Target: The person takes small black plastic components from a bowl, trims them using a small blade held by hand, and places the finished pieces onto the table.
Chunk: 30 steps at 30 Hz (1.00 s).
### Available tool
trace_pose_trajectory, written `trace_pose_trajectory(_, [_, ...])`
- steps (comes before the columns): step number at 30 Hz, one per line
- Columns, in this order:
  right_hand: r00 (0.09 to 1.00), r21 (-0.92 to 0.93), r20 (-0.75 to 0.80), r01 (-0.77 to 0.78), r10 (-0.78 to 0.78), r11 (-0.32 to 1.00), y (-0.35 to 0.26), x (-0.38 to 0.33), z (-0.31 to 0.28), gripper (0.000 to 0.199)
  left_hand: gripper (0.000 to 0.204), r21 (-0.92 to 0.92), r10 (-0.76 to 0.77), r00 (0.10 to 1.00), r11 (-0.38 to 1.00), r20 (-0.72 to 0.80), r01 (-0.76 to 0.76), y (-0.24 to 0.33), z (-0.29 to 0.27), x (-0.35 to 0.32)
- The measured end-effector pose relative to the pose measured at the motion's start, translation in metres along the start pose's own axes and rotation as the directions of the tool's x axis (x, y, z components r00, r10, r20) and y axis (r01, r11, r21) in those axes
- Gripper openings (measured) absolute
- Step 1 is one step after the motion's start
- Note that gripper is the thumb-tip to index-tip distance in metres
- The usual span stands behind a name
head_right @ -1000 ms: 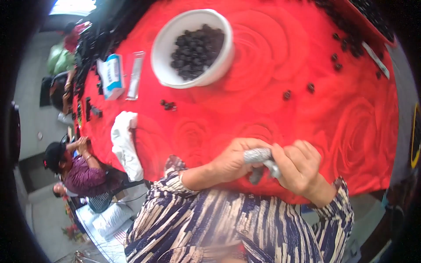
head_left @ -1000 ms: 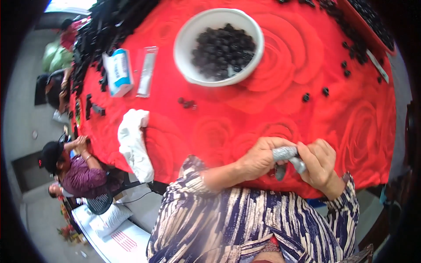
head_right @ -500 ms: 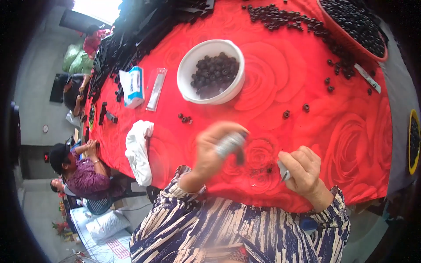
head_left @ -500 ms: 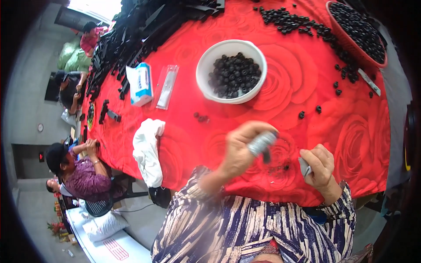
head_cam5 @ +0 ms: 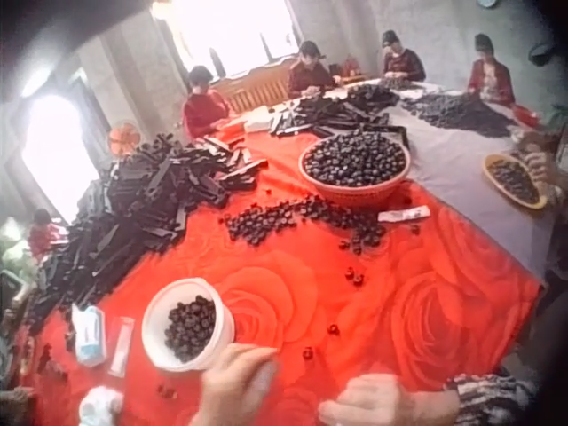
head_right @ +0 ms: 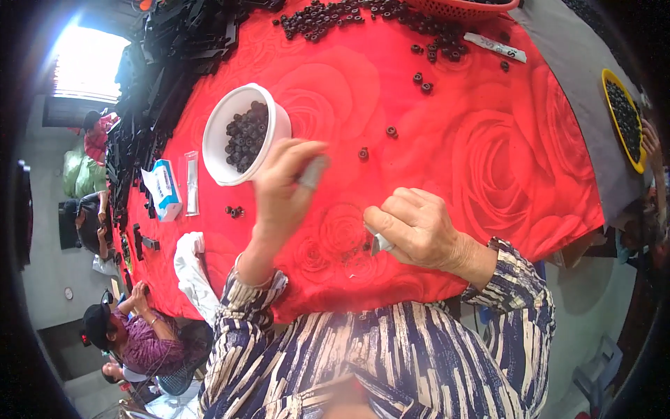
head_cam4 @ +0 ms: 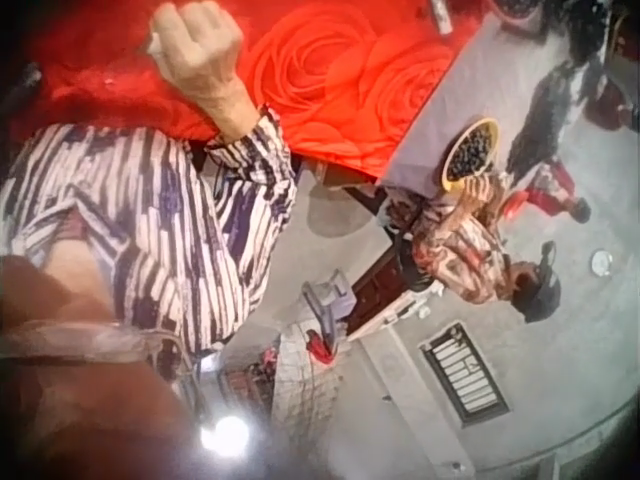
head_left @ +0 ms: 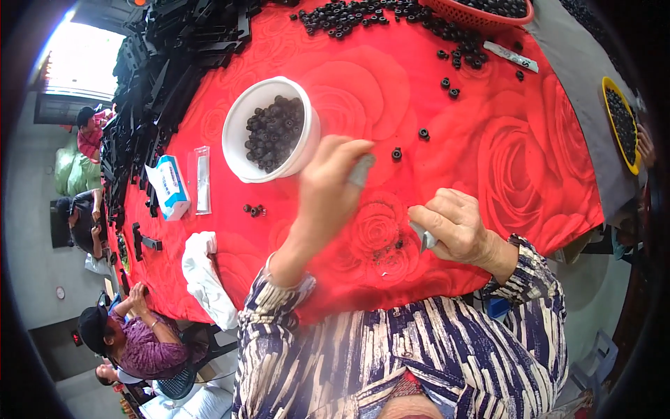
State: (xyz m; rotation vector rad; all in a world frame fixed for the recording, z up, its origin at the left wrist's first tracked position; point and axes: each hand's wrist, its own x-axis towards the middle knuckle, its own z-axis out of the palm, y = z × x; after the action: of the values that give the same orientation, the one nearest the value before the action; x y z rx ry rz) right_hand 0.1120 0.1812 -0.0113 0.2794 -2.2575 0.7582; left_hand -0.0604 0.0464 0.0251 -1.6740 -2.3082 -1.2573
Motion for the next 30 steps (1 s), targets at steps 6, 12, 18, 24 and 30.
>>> trace_pose_trajectory(6, [1.000,-0.017,0.009,-0.016,0.016,1.000,0.002,0.000,-0.001,0.027,0.024,-0.040,0.191,0.931,0.981,0.311,-0.188,-0.028,0.032,0.019])
trace_pose_trajectory(12, [0.999,-0.023,0.008,-0.033,0.034,0.999,0.002,-0.001,-0.002,0.025,0.025,0.023,0.181,0.934,0.980,0.308,-0.197,-0.037,0.050,0.023])
trace_pose_trajectory(18, [0.990,0.092,-0.018,-0.135,0.138,0.987,0.008,-0.004,0.000,0.027,0.020,-0.542,-0.252,0.906,0.735,0.340,0.408,-0.005,0.025,0.001])
trace_pose_trajectory(24, [0.962,0.276,0.085,-0.274,0.260,0.921,-0.004,-0.001,0.001,0.035,0.022,-0.716,-0.440,0.613,-0.103,0.656,0.691,0.024,0.014,-0.062])
trace_pose_trajectory(30, [0.952,0.355,0.183,-0.297,0.246,0.886,-0.010,-0.003,0.009,0.038,0.022,-0.720,-0.405,0.598,-0.319,0.692,0.617,0.016,0.028,-0.083])
